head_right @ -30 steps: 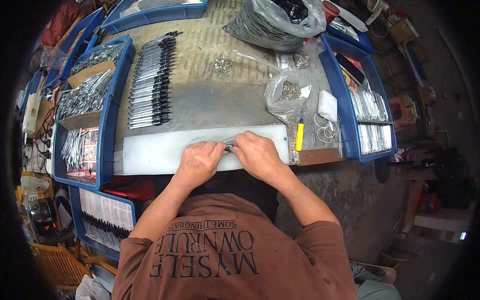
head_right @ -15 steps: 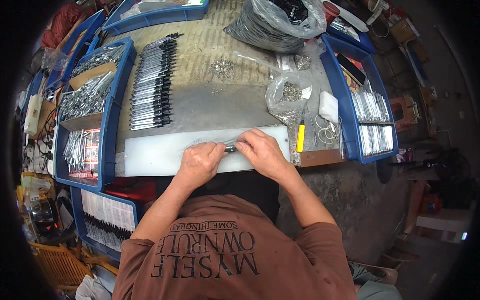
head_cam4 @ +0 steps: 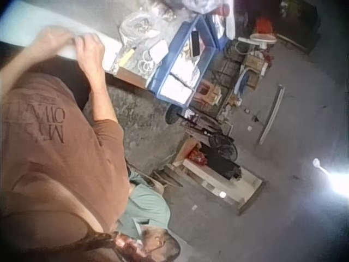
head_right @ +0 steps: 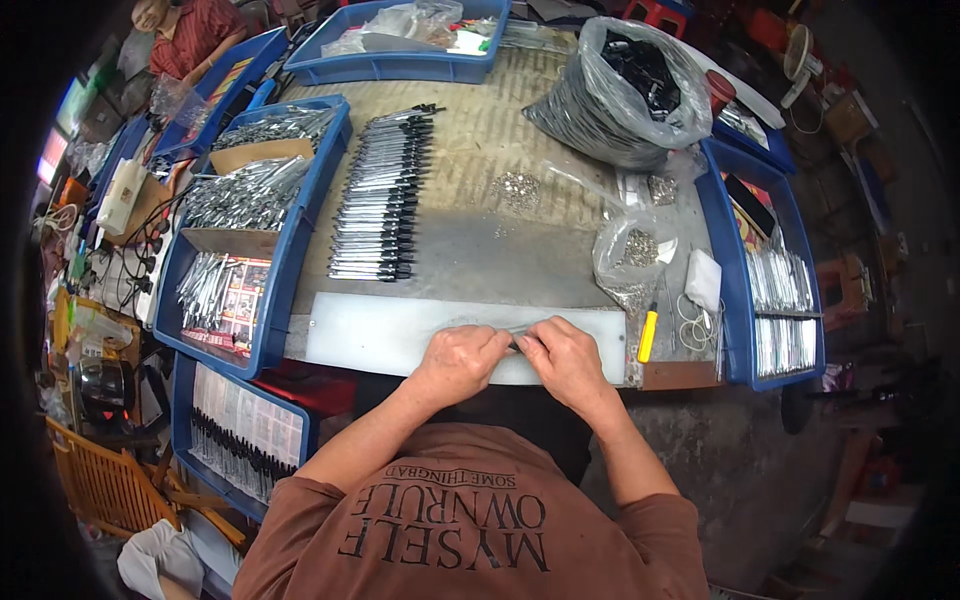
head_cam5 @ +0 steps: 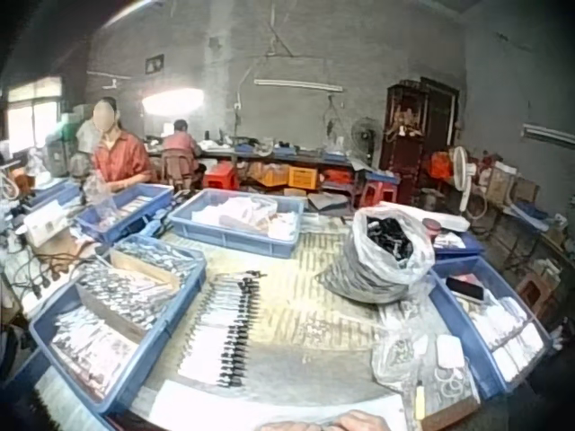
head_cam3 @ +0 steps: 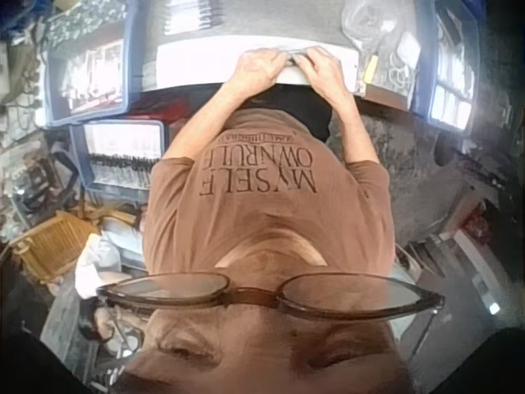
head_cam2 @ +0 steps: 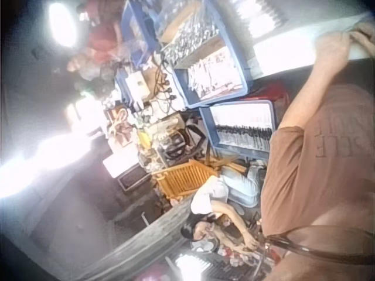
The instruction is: The person assembles small metal parts and plastic components by hand, taking them from plastic bags and trays.
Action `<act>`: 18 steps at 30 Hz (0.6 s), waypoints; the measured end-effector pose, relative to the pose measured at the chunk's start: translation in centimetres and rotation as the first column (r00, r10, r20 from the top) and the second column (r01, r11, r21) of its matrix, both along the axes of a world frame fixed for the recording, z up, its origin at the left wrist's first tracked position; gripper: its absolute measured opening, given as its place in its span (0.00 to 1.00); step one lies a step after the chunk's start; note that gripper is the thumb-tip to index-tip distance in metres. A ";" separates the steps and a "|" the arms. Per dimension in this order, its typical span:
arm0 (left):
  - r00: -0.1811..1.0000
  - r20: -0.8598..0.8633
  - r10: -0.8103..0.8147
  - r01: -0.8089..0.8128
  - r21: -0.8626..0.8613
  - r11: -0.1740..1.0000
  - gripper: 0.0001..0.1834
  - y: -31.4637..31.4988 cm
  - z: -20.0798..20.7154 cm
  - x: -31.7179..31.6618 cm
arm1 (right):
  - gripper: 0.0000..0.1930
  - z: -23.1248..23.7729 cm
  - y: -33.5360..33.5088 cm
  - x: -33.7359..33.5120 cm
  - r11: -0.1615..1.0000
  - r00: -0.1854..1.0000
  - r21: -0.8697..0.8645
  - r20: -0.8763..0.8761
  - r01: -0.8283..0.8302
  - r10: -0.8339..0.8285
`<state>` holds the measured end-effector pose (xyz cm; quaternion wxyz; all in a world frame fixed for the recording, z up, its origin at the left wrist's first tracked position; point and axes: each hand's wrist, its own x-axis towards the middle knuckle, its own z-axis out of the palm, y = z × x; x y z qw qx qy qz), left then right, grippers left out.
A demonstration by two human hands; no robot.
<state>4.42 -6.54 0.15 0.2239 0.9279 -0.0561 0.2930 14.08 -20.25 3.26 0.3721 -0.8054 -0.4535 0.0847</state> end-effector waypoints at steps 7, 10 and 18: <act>0.999 0.021 0.037 -0.037 -0.011 0.999 0.08 2.2 1.4 -0.8 | 0.08 -1.0 0.0 -0.2 0.973 0.995 0.211 -0.013 0.099 -0.099; 0.990 0.015 0.142 -0.142 0.026 0.990 0.08 4.9 1.5 -1.2 | 0.08 -1.7 0.0 -0.2 0.962 0.994 0.249 -0.015 0.109 -0.109; 0.934 -0.026 0.357 -0.358 -0.035 0.933 0.13 12.0 3.5 0.1 | 0.08 -2.0 0.1 -0.1 0.960 0.994 0.265 0.043 0.090 -0.105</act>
